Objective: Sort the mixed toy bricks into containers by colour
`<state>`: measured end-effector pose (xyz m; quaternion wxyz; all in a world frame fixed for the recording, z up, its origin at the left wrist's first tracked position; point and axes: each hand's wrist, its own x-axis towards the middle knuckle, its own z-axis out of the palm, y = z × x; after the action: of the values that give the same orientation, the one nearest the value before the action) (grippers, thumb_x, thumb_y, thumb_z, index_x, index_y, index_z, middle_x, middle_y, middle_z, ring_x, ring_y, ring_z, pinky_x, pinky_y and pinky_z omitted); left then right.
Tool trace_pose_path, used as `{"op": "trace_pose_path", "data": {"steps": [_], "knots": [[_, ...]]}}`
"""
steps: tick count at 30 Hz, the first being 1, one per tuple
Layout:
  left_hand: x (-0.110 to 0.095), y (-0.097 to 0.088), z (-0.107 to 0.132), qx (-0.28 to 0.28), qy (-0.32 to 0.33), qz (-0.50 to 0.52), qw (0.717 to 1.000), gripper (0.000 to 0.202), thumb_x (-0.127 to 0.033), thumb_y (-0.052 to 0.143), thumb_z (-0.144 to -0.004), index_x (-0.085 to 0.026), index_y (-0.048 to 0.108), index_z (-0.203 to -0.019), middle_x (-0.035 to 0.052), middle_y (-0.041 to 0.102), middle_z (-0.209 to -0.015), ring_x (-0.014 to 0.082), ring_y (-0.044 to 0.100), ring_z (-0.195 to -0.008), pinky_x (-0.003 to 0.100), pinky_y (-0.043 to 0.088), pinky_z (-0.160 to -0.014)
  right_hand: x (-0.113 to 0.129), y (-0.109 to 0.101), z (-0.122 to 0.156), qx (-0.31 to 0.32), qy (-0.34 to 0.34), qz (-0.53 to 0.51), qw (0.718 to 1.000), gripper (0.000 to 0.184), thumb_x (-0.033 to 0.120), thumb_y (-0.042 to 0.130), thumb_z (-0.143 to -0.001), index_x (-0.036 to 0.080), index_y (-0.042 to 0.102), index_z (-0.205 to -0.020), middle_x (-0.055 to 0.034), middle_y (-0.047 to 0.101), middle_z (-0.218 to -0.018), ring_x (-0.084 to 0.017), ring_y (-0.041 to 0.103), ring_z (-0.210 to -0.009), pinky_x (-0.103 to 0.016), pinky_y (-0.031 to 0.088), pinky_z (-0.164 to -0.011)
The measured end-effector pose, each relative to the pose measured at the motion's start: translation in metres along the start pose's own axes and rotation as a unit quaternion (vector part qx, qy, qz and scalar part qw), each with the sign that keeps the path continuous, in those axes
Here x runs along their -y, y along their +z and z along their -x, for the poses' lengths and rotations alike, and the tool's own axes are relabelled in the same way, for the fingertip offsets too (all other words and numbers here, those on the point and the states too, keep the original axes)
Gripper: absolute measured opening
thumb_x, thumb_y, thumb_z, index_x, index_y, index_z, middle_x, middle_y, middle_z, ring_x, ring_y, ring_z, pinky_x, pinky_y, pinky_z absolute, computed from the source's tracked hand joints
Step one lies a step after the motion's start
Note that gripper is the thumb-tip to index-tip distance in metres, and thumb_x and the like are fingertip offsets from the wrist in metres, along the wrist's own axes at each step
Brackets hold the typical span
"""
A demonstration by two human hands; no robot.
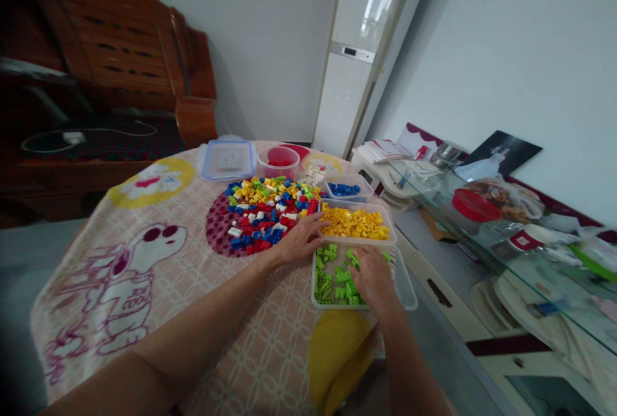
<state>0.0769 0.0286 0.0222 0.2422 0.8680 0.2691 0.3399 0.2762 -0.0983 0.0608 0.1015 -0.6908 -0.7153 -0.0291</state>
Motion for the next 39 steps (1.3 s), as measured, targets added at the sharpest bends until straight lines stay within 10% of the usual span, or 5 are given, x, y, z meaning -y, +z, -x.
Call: {"op": "trace_pose_path", "data": {"steps": [9,17,26,39], "knots": [[0.000,0.000,0.000,0.001,-0.017,-0.006,1.000,0.044,-0.024,0.060,-0.084,-0.016,0.063,-0.128,0.0173,0.049,-0.148,0.0300,0.043,-0.139,0.049,0.038,-0.114,0.060,0.013,-0.009,0.026,-0.145,-0.047,0.988,0.026,0.012,0.061,-0.080,0.017,0.067,-0.104,-0.0111,0.066,-0.112,-0.025,0.055,-0.111,-0.038,0.042,-0.100],[0.000,-0.001,-0.003,-0.024,-0.021,-0.006,0.999,0.041,-0.020,0.065,-0.078,-0.014,0.067,-0.119,0.0187,0.058,-0.139,0.0307,0.050,-0.133,0.050,0.042,-0.111,0.021,0.003,-0.014,0.051,-0.047,0.025,0.997,0.014,0.013,0.060,-0.080,0.020,0.071,-0.084,-0.0103,0.072,-0.093,-0.026,0.062,-0.096,-0.037,0.045,-0.090],[0.004,0.004,-0.003,-0.057,-0.020,0.031,0.998,0.045,-0.017,0.065,-0.074,-0.016,0.064,-0.119,0.0152,0.059,-0.135,0.0296,0.054,-0.128,0.048,0.046,-0.108,0.018,0.000,-0.047,-0.125,-0.026,-0.073,0.989,0.034,0.014,0.043,-0.090,0.014,0.071,-0.109,-0.0131,0.072,-0.103,-0.024,0.062,-0.100,-0.034,0.044,-0.092],[0.000,0.002,-0.003,-0.042,-0.041,0.046,0.997,0.068,-0.017,0.063,-0.072,-0.010,0.048,-0.139,0.0193,0.055,-0.139,0.0309,0.055,-0.126,0.048,0.048,-0.105,0.030,0.013,-0.087,0.093,-0.006,-0.039,0.995,0.036,0.010,0.038,-0.091,0.015,0.071,-0.106,-0.0118,0.071,-0.114,-0.021,0.063,-0.110,-0.030,0.042,-0.096]]}}
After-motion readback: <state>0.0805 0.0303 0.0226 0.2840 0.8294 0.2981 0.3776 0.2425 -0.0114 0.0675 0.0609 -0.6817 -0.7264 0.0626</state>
